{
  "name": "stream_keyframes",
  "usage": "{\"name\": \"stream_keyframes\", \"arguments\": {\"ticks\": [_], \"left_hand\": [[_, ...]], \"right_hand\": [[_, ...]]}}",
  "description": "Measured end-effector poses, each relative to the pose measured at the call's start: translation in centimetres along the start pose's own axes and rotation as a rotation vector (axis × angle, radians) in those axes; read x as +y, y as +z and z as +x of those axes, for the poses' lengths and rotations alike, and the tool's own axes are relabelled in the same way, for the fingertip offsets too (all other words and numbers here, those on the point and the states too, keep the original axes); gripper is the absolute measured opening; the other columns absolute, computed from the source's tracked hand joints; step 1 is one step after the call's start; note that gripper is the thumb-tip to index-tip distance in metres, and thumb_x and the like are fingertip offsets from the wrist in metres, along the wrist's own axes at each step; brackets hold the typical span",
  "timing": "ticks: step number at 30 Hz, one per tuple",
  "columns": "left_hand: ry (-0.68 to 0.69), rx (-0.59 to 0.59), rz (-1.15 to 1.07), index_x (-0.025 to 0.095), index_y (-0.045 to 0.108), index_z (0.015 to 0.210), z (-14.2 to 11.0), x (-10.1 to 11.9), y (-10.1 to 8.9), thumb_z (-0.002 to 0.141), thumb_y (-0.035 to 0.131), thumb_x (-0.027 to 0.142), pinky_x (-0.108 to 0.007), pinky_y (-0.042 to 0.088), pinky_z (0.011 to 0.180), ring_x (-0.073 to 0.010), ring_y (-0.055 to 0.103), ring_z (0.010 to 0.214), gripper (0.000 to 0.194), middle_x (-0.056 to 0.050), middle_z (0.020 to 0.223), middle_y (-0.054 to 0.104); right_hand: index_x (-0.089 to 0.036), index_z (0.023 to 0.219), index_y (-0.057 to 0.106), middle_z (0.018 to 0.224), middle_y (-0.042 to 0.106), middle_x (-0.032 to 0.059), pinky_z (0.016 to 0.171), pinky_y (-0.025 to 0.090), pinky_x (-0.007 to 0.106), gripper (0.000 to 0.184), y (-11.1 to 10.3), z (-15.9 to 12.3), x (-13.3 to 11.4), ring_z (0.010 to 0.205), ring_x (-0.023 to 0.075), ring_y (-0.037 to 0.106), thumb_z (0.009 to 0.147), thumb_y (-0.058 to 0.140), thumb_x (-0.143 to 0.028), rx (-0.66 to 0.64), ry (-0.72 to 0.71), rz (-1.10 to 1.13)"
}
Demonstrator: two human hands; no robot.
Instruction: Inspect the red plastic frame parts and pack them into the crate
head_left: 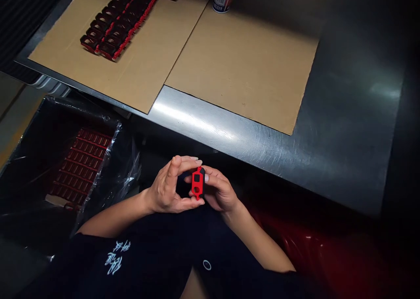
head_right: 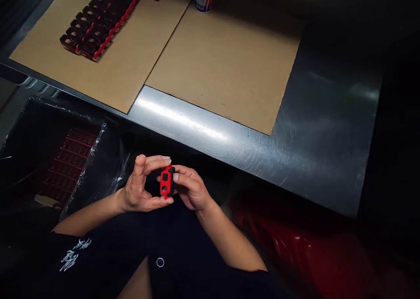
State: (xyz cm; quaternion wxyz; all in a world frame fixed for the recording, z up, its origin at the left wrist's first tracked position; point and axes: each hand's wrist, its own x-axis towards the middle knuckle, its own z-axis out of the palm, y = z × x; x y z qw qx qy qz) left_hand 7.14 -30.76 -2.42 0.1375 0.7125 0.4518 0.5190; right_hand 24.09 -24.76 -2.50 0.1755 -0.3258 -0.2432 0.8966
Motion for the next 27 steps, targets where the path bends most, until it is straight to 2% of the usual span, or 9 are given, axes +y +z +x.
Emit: {"name": "stream_keyframes", "arguments": {"ticks": [5,10,13,15,18,20,23,25,27], "left_hand": [[-0.094,-0.009,-0.018,0.013,-0.001,0.162,-0.2,0.1,0.0,0.079,0.082,0.046,-0.048,0.059,0.094,-0.0296,0.066,0.115,0.122,-0.022,0.126,0.062],[-0.218,-0.028,-0.026,0.017,-0.002,0.162,-0.9,0.1,-0.2,0.08,0.079,0.051,-0.049,0.057,0.095,-0.028,0.065,0.112,0.12,-0.02,0.125,0.06],[-0.251,-0.052,-0.009,0.019,-0.002,0.162,-1.0,0.2,-0.4,0.079,0.079,0.046,-0.05,0.057,0.096,-0.0282,0.064,0.111,0.12,-0.017,0.125,0.059],[-0.273,-0.102,0.048,0.021,0.01,0.161,-0.8,0.3,-0.6,0.077,0.078,0.039,-0.051,0.057,0.096,-0.0295,0.061,0.114,0.11,-0.016,0.126,0.057],[-0.3,-0.221,0.144,0.019,0.036,0.152,-0.4,0.5,-0.9,0.073,0.075,0.027,-0.051,0.057,0.097,-0.032,0.057,0.118,0.088,-0.016,0.126,0.057],[-0.308,-0.261,0.163,0.019,0.044,0.145,-0.3,0.4,-1.1,0.07,0.073,0.021,-0.053,0.056,0.098,-0.0327,0.057,0.119,0.08,-0.015,0.125,0.059],[-0.415,-0.167,0.017,0.021,0.047,0.14,-0.6,0.1,-1.1,0.07,0.075,0.02,-0.053,0.055,0.101,-0.031,0.062,0.119,0.075,-0.013,0.127,0.062],[-0.489,-0.04,-0.219,0.022,0.043,0.14,-1.2,-0.2,-0.9,0.074,0.076,0.024,-0.051,0.054,0.104,-0.0305,0.063,0.123,0.074,-0.016,0.134,0.06],[-0.486,0.054,-0.439,0.024,0.037,0.142,-1.8,-0.3,-0.4,0.079,0.077,0.032,-0.053,0.052,0.107,-0.0325,0.059,0.131,0.074,-0.02,0.143,0.054]], "right_hand": [[-0.014,0.098,0.072,0.085,0.078,0.0092,0.057,0.057,0.024,0.034,-0.3,0.3,0.3,0.061,0.017,0.072,0.076,0.08,-0.039,-0.078,0.093,0.124],[-0.014,0.102,0.073,0.085,0.077,0.0079,0.059,0.056,0.02,0.037,-0.4,0.3,0.6,0.062,0.0126,0.069,0.075,0.084,-0.036,-0.119,0.104,0.176],[-0.014,0.099,0.074,0.079,0.073,0.0037,0.055,0.054,0.019,0.038,-0.3,0.3,0.7,0.059,0.0105,0.064,0.074,0.086,-0.039,-0.083,0.064,0.159],[-0.016,0.097,0.073,0.073,0.068,-0.0005,0.052,0.051,0.019,0.039,0.1,0.4,0.5,0.056,0.0097,0.06,0.07,0.089,-0.039,-0.015,0.008,0.104],[-0.019,0.089,0.071,0.067,0.063,-0.0049,0.053,0.049,0.019,0.035,0.9,0.3,0.0,0.054,0.0081,0.055,0.065,0.094,-0.031,0.083,-0.078,-0.1],[-0.019,0.087,0.072,0.067,0.061,-0.0057,0.056,0.048,0.02,0.034,1.4,0.2,-0.5,0.056,0.008,0.055,0.063,0.095,-0.027,0.113,-0.123,-0.255],[-0.02,0.1,0.074,0.068,0.063,-0.0039,0.06,0.05,0.024,0.034,1.6,-0.3,-1.2,0.059,0.0104,0.057,0.073,0.089,-0.036,0.119,-0.201,-0.352],[-0.021,0.104,0.074,0.069,0.065,-0.0024,0.062,0.052,0.025,0.03,1.4,-0.7,-1.5,0.06,0.0112,0.058,0.083,0.08,-0.042,0.147,-0.273,-0.351],[-0.022,0.102,0.075,0.07,0.067,-0.0016,0.062,0.052,0.025,0.024,1.1,-1.1,-1.7,0.06,0.0112,0.059,0.088,0.076,-0.041,0.18,-0.325,-0.353]]}}
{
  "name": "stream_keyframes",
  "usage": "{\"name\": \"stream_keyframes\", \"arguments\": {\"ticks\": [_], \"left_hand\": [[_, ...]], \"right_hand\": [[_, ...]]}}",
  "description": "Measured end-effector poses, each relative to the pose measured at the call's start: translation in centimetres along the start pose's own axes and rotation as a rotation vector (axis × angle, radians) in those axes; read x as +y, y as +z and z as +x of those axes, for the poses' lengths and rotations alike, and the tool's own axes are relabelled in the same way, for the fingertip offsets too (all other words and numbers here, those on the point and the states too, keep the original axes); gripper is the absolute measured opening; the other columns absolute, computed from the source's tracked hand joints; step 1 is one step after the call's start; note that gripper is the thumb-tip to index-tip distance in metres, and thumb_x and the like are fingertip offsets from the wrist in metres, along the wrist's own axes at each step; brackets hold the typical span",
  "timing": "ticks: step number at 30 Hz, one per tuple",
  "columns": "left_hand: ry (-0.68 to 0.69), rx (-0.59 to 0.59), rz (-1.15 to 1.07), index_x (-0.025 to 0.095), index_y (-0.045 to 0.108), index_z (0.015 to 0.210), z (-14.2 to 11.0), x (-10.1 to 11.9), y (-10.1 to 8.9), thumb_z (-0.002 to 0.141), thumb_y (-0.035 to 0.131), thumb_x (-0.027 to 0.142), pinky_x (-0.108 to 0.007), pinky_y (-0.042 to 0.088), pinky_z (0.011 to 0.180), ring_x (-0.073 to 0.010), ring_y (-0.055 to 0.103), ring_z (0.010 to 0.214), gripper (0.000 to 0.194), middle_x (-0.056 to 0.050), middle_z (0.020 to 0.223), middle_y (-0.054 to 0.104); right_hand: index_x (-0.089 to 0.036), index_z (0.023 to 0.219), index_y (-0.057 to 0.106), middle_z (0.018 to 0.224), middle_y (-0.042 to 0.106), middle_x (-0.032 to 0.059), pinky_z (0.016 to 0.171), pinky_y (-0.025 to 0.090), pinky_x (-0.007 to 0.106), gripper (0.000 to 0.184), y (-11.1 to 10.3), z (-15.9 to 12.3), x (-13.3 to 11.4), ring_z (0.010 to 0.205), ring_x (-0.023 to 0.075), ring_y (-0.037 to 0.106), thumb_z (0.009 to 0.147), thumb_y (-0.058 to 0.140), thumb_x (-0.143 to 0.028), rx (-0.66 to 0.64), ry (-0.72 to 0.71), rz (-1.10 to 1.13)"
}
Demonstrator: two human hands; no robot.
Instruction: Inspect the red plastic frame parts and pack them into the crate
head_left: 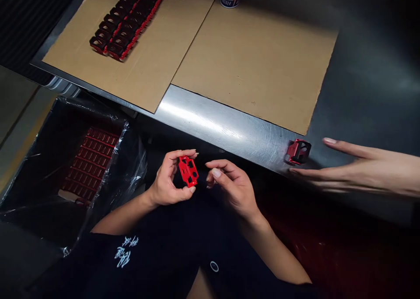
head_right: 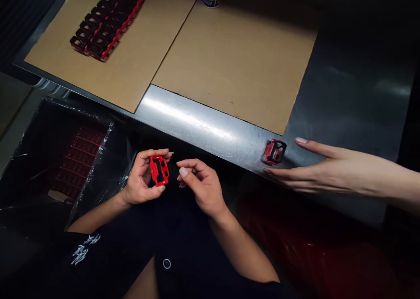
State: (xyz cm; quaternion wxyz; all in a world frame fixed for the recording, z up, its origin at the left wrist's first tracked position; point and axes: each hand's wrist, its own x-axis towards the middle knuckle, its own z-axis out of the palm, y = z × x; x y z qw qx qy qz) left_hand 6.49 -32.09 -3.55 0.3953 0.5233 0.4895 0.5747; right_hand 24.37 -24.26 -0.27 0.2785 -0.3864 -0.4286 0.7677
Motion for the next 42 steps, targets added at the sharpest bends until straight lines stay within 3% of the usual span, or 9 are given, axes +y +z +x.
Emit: {"name": "stream_keyframes", "arguments": {"ticks": [4,9,17,28,32,35,39,42], "left_hand": [[0.033,-0.037,-0.144,0.028,0.031,0.142,-0.6,-0.4,0.7,0.087,0.072,0.041,-0.058,0.05,0.109,-0.034,0.052,0.14,0.07,-0.023,0.155,0.043],[-0.028,-0.06,-0.203,0.027,0.032,0.143,-0.8,0.0,0.8,0.087,0.072,0.033,-0.059,0.05,0.11,-0.0328,0.053,0.139,0.069,-0.023,0.155,0.044],[-0.102,-0.039,-0.022,0.023,0.038,0.144,-1.0,0.4,0.5,0.074,0.077,0.019,-0.053,0.054,0.106,-0.0326,0.062,0.129,0.081,-0.021,0.145,0.054],[-0.038,-0.054,0.178,0.021,0.041,0.146,-0.5,1.4,0.4,0.073,0.076,0.023,-0.051,0.055,0.105,-0.0312,0.065,0.122,0.081,-0.018,0.138,0.06],[0.059,-0.062,0.282,0.019,0.041,0.148,-0.5,1.2,0.4,0.072,0.072,0.023,-0.05,0.057,0.101,-0.0307,0.066,0.119,0.081,-0.017,0.135,0.062],[0.232,-0.063,0.378,0.018,0.037,0.152,-0.3,0.8,0.4,0.072,0.069,0.018,-0.05,0.059,0.098,-0.0302,0.066,0.12,0.086,-0.018,0.136,0.062],[0.469,-0.08,0.482,0.013,0.034,0.153,0.0,0.4,0.2,0.072,0.073,0.019,-0.061,0.054,0.103,-0.032,0.066,0.121,0.09,-0.021,0.134,0.063],[0.532,-0.11,0.549,0.013,0.035,0.152,0.0,0.5,-0.1,0.074,0.076,0.021,-0.065,0.052,0.104,-0.0307,0.067,0.118,0.089,-0.021,0.132,0.065]], "right_hand": [[-0.021,0.101,0.074,0.073,0.069,0.0003,0.065,0.053,0.027,0.026,0.0,-0.3,-0.1,0.064,0.0133,0.062,0.086,0.079,-0.041,-0.081,0.038,-0.034],[-0.019,0.102,0.072,0.073,0.069,0.0,0.066,0.054,0.029,0.032,0.6,-0.2,0.2,0.064,0.0142,0.065,0.084,0.078,-0.045,-0.144,0.112,-0.008],[-0.019,0.098,0.073,0.076,0.072,0.0013,0.063,0.055,0.028,0.029,0.0,-0.1,1.5,0.062,0.0141,0.065,0.084,0.079,-0.043,-0.095,0.203,0.099],[-0.018,0.095,0.073,0.073,0.072,0.0013,0.06,0.054,0.027,0.03,0.3,-0.3,1.7,0.059,0.0141,0.065,0.08,0.079,-0.044,-0.121,0.284,0.18],[-0.018,0.091,0.077,0.071,0.073,0.0015,0.062,0.055,0.028,0.025,0.3,-0.2,1.6,0.059,0.0145,0.065,0.081,0.078,-0.041,-0.134,0.231,0.084],[-0.019,0.09,0.079,0.074,0.075,0.0023,0.066,0.055,0.029,0.019,0.4,-0.4,0.9,0.064,0.0163,0.067,0.081,0.077,-0.036,-0.094,0.121,-0.127],[-0.018,0.087,0.081,0.072,0.075,0.0032,0.056,0.049,0.026,0.018,0.6,-0.6,-0.4,0.06,0.0161,0.064,0.086,0.07,-0.032,-0.089,0.015,-0.455],[-0.018,0.085,0.081,0.068,0.073,0.0017,0.055,0.045,0.025,0.019,0.5,-0.8,-1.3,0.058,0.0146,0.062,0.088,0.068,-0.03,-0.124,-0.017,-0.577]]}}
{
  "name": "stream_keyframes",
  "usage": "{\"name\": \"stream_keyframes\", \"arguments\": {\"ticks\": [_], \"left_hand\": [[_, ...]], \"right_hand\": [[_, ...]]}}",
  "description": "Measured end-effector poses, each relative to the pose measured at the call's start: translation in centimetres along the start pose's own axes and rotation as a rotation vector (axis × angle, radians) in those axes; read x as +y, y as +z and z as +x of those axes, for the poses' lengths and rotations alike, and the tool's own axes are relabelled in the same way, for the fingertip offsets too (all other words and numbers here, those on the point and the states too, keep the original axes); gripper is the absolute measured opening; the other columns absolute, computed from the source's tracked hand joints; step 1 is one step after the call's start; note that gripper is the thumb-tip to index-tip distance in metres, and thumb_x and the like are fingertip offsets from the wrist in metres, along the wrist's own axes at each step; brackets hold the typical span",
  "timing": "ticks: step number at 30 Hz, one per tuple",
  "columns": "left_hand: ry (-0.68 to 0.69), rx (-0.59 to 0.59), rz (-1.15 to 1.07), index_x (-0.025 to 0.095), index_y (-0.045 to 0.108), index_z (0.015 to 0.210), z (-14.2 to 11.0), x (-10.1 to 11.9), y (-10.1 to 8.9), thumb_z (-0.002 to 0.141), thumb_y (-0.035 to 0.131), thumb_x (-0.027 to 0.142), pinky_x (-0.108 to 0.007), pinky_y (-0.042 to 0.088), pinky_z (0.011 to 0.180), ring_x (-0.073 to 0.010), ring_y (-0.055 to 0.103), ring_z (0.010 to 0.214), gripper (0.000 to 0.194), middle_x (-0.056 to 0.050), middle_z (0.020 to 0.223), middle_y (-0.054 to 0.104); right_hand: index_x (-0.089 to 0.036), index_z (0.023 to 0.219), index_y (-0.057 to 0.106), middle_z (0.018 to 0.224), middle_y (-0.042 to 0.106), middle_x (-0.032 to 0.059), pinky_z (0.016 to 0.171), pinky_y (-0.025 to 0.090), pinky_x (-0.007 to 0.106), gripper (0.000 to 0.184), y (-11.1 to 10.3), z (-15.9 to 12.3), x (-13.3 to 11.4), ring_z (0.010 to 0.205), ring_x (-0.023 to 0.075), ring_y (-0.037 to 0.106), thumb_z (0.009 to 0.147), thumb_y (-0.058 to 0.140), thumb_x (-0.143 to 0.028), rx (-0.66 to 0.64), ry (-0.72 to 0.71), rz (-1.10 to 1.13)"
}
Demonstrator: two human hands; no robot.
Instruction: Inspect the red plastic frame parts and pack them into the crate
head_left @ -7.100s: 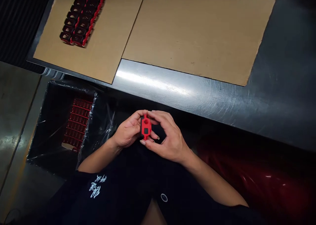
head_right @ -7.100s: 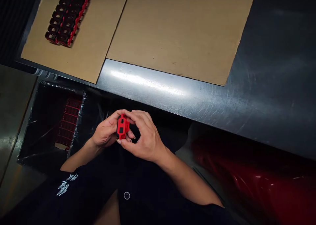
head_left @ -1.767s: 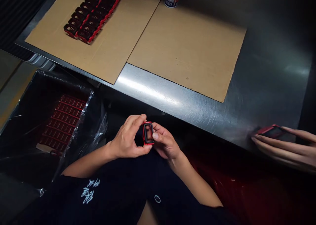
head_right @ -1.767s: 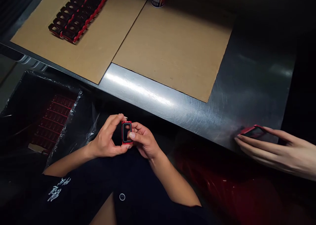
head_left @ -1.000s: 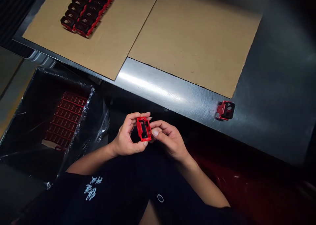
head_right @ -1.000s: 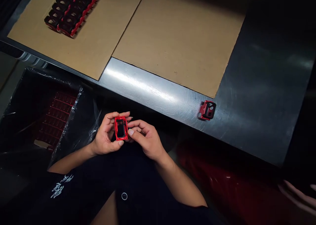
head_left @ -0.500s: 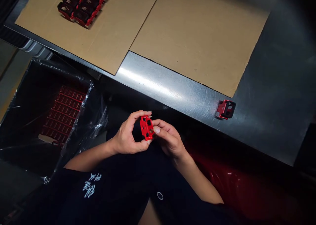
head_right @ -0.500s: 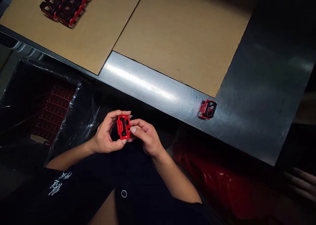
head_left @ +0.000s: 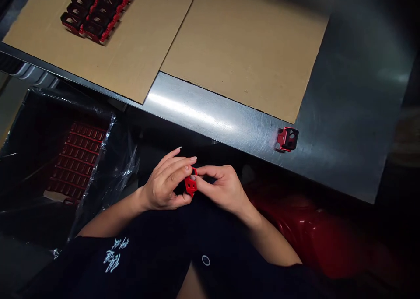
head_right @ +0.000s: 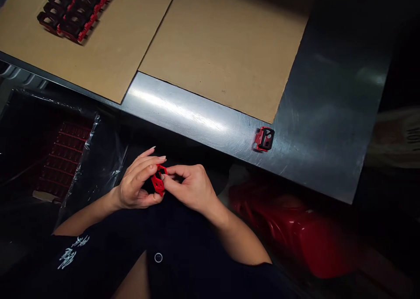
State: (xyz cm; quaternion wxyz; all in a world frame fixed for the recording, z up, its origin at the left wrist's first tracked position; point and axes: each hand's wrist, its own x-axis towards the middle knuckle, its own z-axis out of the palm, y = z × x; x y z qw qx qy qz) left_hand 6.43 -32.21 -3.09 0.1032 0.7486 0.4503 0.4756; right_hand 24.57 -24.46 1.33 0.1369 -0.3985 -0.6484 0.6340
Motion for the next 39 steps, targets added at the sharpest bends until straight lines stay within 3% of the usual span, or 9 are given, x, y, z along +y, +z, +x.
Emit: {"name": "stream_keyframes", "arguments": {"ticks": [4,8,12,15,21,25,28,34,39], "left_hand": [[0.006,-0.012,0.038,0.022,0.039,0.148,-0.1,0.2,-0.4,0.079,0.075,0.027,-0.067,0.052,0.103,-0.0266,0.07,0.111,0.079,-0.016,0.13,0.068],[0.026,-0.027,0.037,0.018,0.039,0.148,-0.2,0.4,-0.6,0.077,0.077,0.027,-0.068,0.051,0.105,-0.0271,0.07,0.11,0.081,-0.018,0.126,0.069],[0.012,-0.023,0.035,0.022,0.038,0.148,-0.2,0.5,-0.6,0.077,0.077,0.029,-0.067,0.052,0.103,-0.0262,0.071,0.109,0.081,-0.015,0.126,0.07],[0.033,-0.027,0.026,0.017,0.039,0.148,-0.2,0.5,-0.6,0.077,0.078,0.032,-0.067,0.051,0.105,-0.0277,0.071,0.11,0.082,-0.018,0.123,0.071],[0.059,-0.037,0.059,0.015,0.041,0.145,0.1,0.7,-0.7,0.079,0.078,0.03,-0.067,0.05,0.105,-0.0271,0.071,0.11,0.077,-0.018,0.121,0.072],[0.073,-0.062,0.072,0.02,0.043,0.142,0.3,0.6,-0.7,0.084,0.074,0.037,-0.067,0.049,0.106,-0.0262,0.071,0.111,0.067,-0.016,0.124,0.071],[0.111,-0.078,0.077,0.016,0.044,0.141,0.4,0.6,-0.7,0.085,0.074,0.037,-0.068,0.048,0.107,-0.0281,0.07,0.112,0.068,-0.019,0.123,0.071],[0.099,-0.09,0.055,0.017,0.046,0.14,0.4,0.5,-0.7,0.08,0.078,0.033,-0.066,0.047,0.11,-0.0281,0.07,0.113,0.07,-0.018,0.123,0.071],[0.097,-0.092,0.053,0.017,0.046,0.14,0.5,0.6,-0.7,0.08,0.079,0.035,-0.066,0.049,0.108,-0.028,0.07,0.113,0.071,-0.018,0.124,0.071]], "right_hand": [[-0.017,0.079,0.08,0.061,0.068,-0.0011,0.051,0.037,0.023,0.022,-0.6,-0.2,-0.4,0.051,0.0101,0.053,0.09,0.064,-0.027,-0.089,-0.061,-0.083],[-0.017,0.076,0.078,0.059,0.063,-0.0023,0.05,0.032,0.024,0.026,-1.0,-0.3,-0.5,0.049,0.0084,0.044,0.093,0.06,-0.026,-0.163,-0.087,-0.117],[-0.016,0.078,0.077,0.055,0.054,-0.0047,0.048,0.029,0.023,0.026,-1.3,-0.4,-0.9,0.048,0.0072,0.038,0.094,0.057,-0.023,-0.215,-0.095,-0.12],[-0.015,0.076,0.075,0.053,0.047,-0.006,0.046,0.026,0.022,0.025,-1.8,-0.5,-1.3,0.047,0.0064,0.034,0.092,0.057,-0.02,-0.251,-0.106,-0.127],[-0.016,0.093,0.08,0.057,0.053,-0.0058,0.048,0.029,0.02,0.022,-2.4,-0.6,-1.3,0.049,0.006,0.038,0.093,0.058,-0.021,-0.301,-0.118,-0.093],[-0.015,0.078,0.078,0.057,0.058,-0.0048,0.05,0.031,0.02,0.019,-1.8,-0.7,-1.1,0.051,0.0059,0.042,0.09,0.065,-0.022,-0.196,-0.075,-0.132],[-0.014,0.071,0.075,0.054,0.056,-0.0046,0.048,0.028,0.021,0.024,-1.6,-0.8,-1.2,0.048,0.0053,0.04,0.09,0.064,-0.022,-0.153,-0.093,-0.188],[-0.013,0.071,0.074,0.052,0.05,-0.0055,0.047,0.026,0.021,0.028,-2.4,-1.0,-1.2,0.046,0.0045,0.036,0.093,0.059,-0.022,-0.207,-0.162,-0.187],[-0.014,0.089,0.079,0.056,0.054,-0.0057,0.048,0.03,0.019,0.023,-2.8,-1.0,-1.1,0.048,0.005,0.038,0.093,0.059,-0.023,-0.262,-0.143,-0.125]]}}
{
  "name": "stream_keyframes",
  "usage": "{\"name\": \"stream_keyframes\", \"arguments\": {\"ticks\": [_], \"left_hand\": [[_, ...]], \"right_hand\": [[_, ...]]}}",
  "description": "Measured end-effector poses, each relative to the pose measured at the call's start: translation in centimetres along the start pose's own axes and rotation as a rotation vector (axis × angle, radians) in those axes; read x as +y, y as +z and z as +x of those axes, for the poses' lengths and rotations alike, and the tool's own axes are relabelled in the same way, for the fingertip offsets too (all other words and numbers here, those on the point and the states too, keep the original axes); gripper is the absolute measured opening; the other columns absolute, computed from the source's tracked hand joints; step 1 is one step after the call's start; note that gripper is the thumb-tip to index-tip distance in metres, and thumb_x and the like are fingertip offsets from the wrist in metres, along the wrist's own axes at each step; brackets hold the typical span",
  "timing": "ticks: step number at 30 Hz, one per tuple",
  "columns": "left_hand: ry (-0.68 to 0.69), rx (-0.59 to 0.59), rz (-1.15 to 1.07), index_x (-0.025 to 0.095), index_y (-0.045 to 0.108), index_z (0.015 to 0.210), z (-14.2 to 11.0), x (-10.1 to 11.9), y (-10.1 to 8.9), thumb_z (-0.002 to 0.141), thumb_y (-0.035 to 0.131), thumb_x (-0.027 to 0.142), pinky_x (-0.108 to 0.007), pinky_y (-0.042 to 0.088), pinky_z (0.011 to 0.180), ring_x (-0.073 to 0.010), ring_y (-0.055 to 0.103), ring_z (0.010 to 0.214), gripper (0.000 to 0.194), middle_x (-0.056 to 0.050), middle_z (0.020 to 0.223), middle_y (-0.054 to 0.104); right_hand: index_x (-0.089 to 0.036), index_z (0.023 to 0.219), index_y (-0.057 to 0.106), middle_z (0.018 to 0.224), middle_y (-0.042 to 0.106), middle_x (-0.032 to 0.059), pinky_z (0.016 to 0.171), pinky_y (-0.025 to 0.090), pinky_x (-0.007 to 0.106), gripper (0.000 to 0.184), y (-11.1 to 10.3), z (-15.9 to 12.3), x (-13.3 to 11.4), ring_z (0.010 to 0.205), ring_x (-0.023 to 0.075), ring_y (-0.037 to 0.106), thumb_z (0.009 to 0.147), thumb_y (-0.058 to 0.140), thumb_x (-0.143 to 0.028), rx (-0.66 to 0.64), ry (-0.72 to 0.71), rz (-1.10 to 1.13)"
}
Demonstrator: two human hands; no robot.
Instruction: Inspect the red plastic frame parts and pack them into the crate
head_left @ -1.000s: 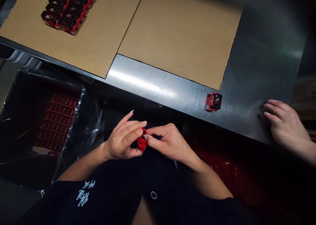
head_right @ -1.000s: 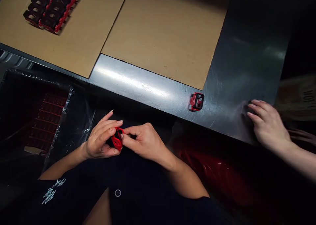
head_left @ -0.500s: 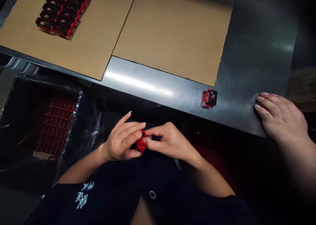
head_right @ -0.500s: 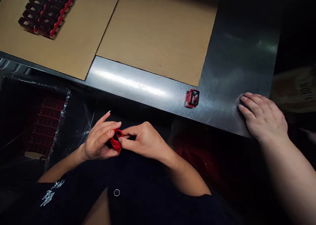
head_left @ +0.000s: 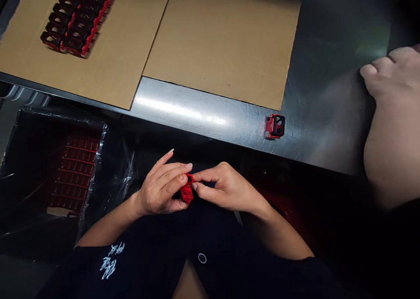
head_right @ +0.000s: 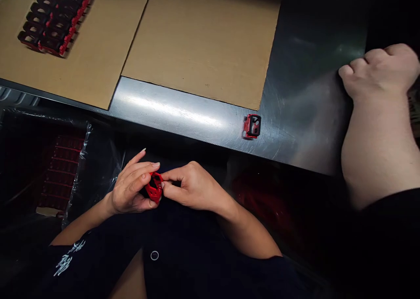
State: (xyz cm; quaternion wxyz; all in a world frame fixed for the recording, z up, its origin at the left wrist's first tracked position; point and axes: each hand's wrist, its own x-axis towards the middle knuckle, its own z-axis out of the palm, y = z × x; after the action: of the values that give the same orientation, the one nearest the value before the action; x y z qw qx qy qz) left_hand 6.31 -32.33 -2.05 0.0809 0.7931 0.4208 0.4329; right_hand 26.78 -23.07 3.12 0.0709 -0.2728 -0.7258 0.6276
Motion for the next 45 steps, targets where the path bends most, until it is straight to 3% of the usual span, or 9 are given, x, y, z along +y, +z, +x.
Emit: {"name": "stream_keyframes", "arguments": {"ticks": [5,9,15,23,30,36,45], "left_hand": [[0.012,0.006,0.011,0.017,0.044,0.142,0.1,0.0,0.1,0.084,0.075,0.034,-0.066,0.049,0.108,-0.0275,0.07,0.112,0.068,-0.018,0.122,0.072],[0.004,0.004,0.007,0.017,0.043,0.144,0.0,0.0,0.1,0.084,0.074,0.036,-0.065,0.05,0.107,-0.0271,0.071,0.11,0.07,-0.018,0.122,0.072],[-0.005,0.004,-0.014,0.017,0.044,0.144,0.1,-0.1,0.1,0.083,0.075,0.037,-0.061,0.055,0.103,-0.0268,0.071,0.11,0.072,-0.017,0.121,0.073],[0.057,0.03,-0.027,0.007,0.042,0.146,0.1,-0.7,0.3,0.077,0.08,0.033,-0.055,0.06,0.098,-0.0308,0.068,0.119,0.084,-0.024,0.125,0.069],[0.056,0.033,-0.052,0.007,0.04,0.148,0.5,-0.7,0.6,0.077,0.08,0.032,-0.052,0.062,0.094,-0.03,0.069,0.117,0.085,-0.023,0.122,0.071],[0.048,0.03,-0.072,0.009,0.043,0.146,0.6,-0.9,0.6,0.079,0.079,0.033,-0.05,0.063,0.094,-0.0304,0.07,0.117,0.08,-0.023,0.123,0.07],[0.029,0.031,-0.065,0.012,0.038,0.151,0.4,-0.8,0.7,0.081,0.077,0.038,-0.05,0.064,0.093,-0.0293,0.071,0.115,0.084,-0.021,0.123,0.071]], "right_hand": [[-0.013,0.074,0.077,0.055,0.054,-0.0043,0.049,0.029,0.021,0.027,0.7,0.4,-0.1,0.049,0.0057,0.04,0.092,0.062,-0.025,0.085,0.06,-0.06],[-0.013,0.067,0.072,0.052,0.047,-0.0057,0.047,0.026,0.021,0.029,0.7,0.3,-0.2,0.047,0.0047,0.035,0.092,0.062,-0.023,0.082,0.032,-0.081],[-0.013,0.078,0.076,0.054,0.048,-0.006,0.046,0.026,0.02,0.029,-0.1,0.1,-0.2,0.048,0.0049,0.034,0.095,0.057,-0.027,-0.006,0.024,-0.01],[-0.013,0.069,0.075,0.053,0.052,-0.005,0.048,0.027,0.021,0.025,0.7,0.7,-0.4,0.05,0.0055,0.037,0.089,0.063,-0.022,0.115,0.114,-0.023],[-0.013,0.079,0.077,0.055,0.047,-0.0057,0.048,0.028,0.021,0.027,-0.5,0.1,-0.3,0.05,0.0059,0.035,0.093,0.057,-0.024,-0.003,0.057,0.027],[-0.014,0.068,0.073,0.053,0.051,-0.0046,0.047,0.028,0.022,0.026,0.3,0.5,-0.5,0.05,0.0068,0.038,0.089,0.062,-0.025,0.102,0.161,-0.012],[-0.012,0.075,0.076,0.054,0.047,-0.0059,0.046,0.027,0.02,0.028,-0.4,0.2,-0.4,0.049,0.0054,0.034,0.092,0.057,-0.024,-0.004,0.066,0.046]]}}
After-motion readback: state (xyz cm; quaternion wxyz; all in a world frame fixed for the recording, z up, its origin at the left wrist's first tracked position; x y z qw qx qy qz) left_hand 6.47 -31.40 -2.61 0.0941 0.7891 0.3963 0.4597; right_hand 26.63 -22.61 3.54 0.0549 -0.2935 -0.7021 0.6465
